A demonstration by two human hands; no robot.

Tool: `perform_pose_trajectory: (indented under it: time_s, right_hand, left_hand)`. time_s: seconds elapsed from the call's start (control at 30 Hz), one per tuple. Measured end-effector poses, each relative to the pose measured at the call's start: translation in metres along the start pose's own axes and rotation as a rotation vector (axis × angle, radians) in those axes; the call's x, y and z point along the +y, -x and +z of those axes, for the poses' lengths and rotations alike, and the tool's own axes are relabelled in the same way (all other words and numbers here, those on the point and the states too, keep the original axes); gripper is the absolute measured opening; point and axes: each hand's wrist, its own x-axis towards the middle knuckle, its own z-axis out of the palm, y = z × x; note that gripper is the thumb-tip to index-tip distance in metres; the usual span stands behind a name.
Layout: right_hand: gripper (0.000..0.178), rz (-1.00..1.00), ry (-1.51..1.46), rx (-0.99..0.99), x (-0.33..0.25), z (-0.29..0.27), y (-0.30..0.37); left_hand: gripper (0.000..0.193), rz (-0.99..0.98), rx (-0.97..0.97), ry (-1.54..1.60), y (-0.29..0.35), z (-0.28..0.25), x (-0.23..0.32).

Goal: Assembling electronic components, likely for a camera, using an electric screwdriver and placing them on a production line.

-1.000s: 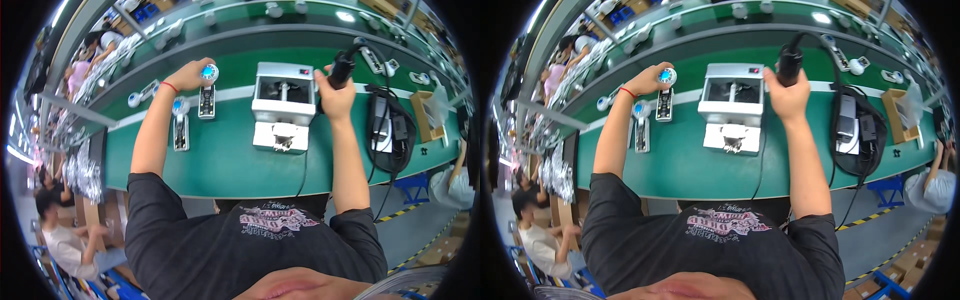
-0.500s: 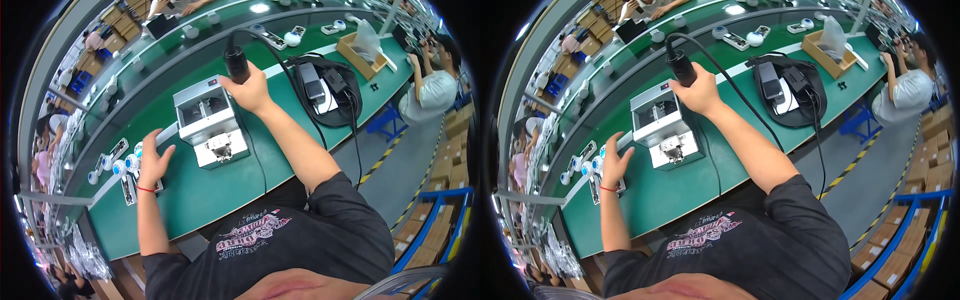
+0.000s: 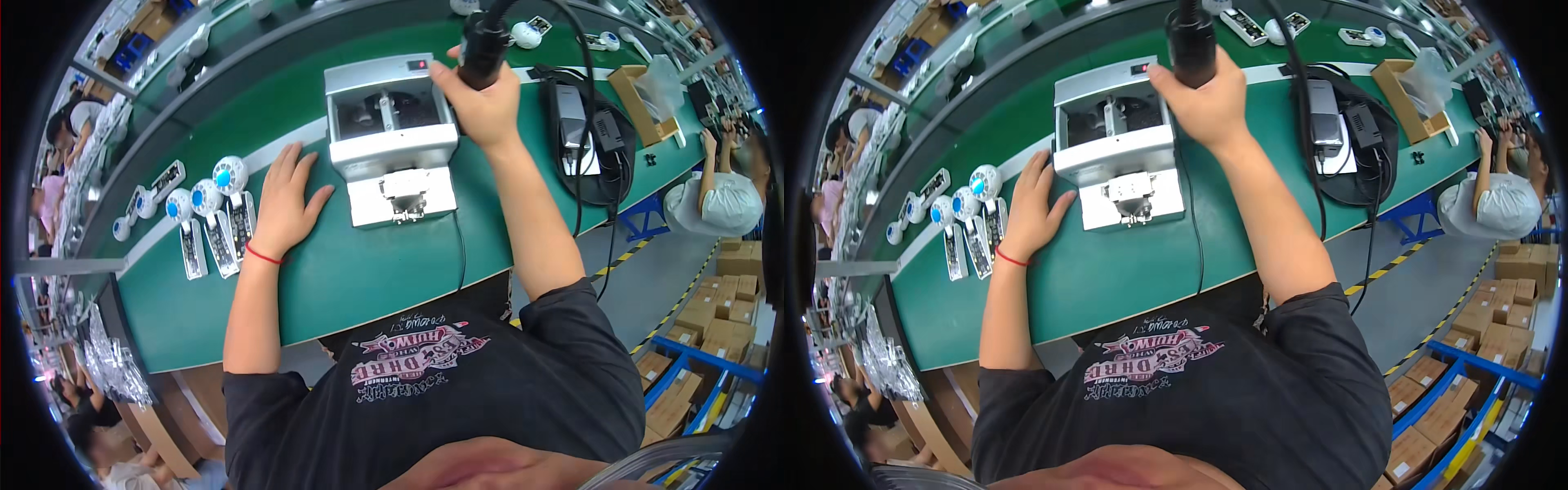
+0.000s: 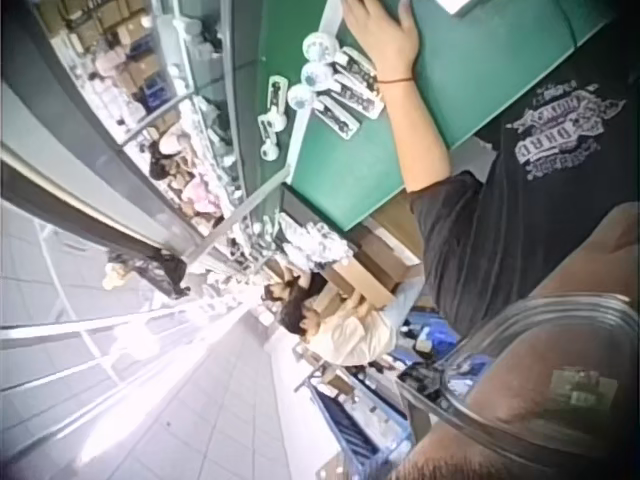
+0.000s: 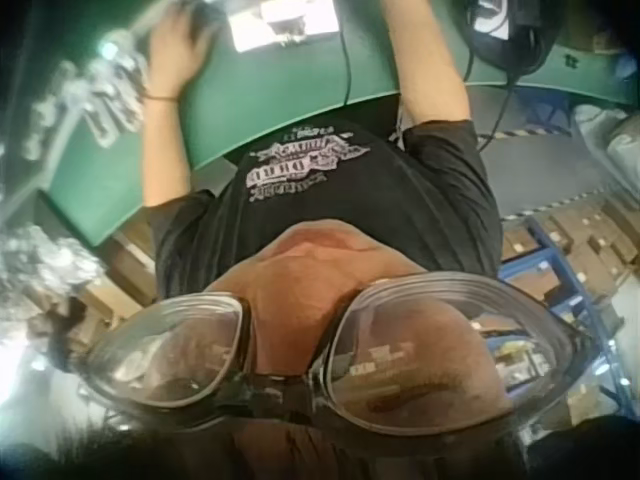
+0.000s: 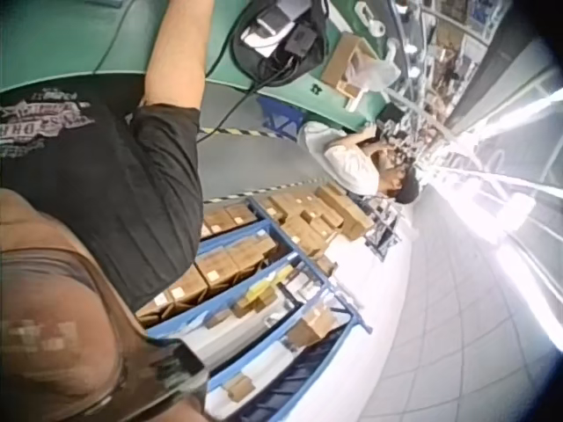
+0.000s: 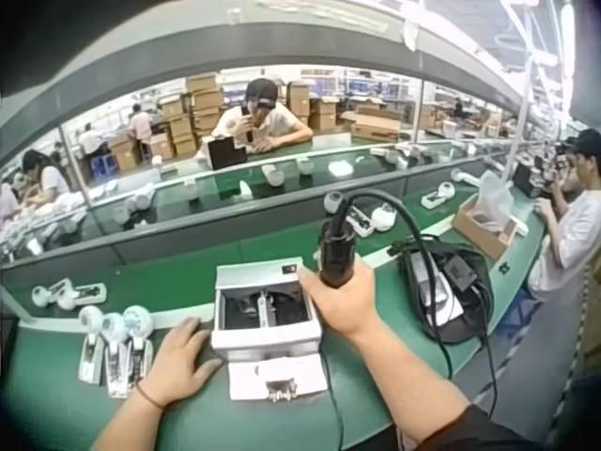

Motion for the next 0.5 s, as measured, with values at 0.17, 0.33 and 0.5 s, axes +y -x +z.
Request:
perform_pose_trajectory:
  time_s: [0.17, 0.33, 0.5]
  right_hand:
    - [0.026, -0.035, 0.061, 0.008, 0.003, 0.006, 0.001]
    - [0.023, 0.011, -0.019, 0.121, 0.014, 0.015, -0.003]
    - [0.023, 0.055, -0.003, 0.116, 0.02, 0.012, -0.004]
  left_hand:
    - [0.052, -0.005, -0.013, -0.017, 0.005, 0.002, -0.002]
    - [0.05, -0.016, -0.042, -0.047, 0.004, 0.0, 0.0]
    - [0.05, -0.051, -0.072, -0.05, 0.003, 0.0, 0.001]
